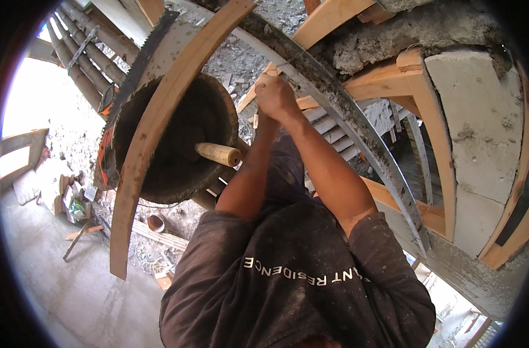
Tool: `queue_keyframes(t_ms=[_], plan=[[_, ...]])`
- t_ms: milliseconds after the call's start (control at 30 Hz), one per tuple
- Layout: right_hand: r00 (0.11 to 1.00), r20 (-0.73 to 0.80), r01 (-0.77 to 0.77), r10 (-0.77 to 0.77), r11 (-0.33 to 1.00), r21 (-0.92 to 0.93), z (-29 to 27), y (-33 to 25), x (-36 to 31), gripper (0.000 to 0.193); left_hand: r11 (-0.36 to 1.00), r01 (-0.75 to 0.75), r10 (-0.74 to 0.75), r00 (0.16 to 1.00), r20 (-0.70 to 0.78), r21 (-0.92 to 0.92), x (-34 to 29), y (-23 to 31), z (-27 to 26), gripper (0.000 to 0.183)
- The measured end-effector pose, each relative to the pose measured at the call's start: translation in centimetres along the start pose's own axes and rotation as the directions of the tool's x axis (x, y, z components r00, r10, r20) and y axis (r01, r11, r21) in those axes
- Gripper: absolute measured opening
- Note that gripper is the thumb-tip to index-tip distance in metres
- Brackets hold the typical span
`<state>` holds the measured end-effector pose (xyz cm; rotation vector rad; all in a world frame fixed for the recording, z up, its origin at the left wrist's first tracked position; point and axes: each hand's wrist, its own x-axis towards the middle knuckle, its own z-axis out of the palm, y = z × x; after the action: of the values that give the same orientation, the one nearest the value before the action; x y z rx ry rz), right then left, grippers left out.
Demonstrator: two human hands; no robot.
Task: The person secures a long metal trim piece to a curved wooden structure using wire ties. They repeatedly wrap and twist wire ties around the trim and the wooden frame to hold it in place.
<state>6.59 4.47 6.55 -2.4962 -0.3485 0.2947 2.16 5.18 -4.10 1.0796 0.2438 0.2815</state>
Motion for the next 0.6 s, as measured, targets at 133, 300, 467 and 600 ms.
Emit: queue_keyframes(t_ms=[133, 300, 467, 600], plan=[[0.988, -0.106, 0.121, -0.11, 0.986, 0.11, -2.4, 2.7, -1.1, 0.028, 0.941, 0.244, -0.31, 0.902, -0.302, -0.236, 0.6, 2.4, -1.3, 0.034], [0.988, -0.098, -0.046, 0.116, 0.843, 0.536, 0.6, 5.2, -2.5, 0.029, 0.921, 0.331, -0.381, 0.878, -0.289, -0.207, 2.3, 4.6, -1.5, 0.043], [0.967, 0.098, -0.228, 0.234, 0.63, 0.742, 0.5, 6.8, -2.7, 0.028, 0.952, 0.308, -0.304, 0.941, -0.147, 0.001, 2.6, 5.4, -1.1, 0.026], [0.956, 0.126, -0.283, 0.264, 0.724, 0.629, -1.6, 7.0, -2.8, 0.029, 0.962, 0.191, -0.143, 0.961, -0.235, 0.197, 2.9, 4.4, -1.0, 0.023]])
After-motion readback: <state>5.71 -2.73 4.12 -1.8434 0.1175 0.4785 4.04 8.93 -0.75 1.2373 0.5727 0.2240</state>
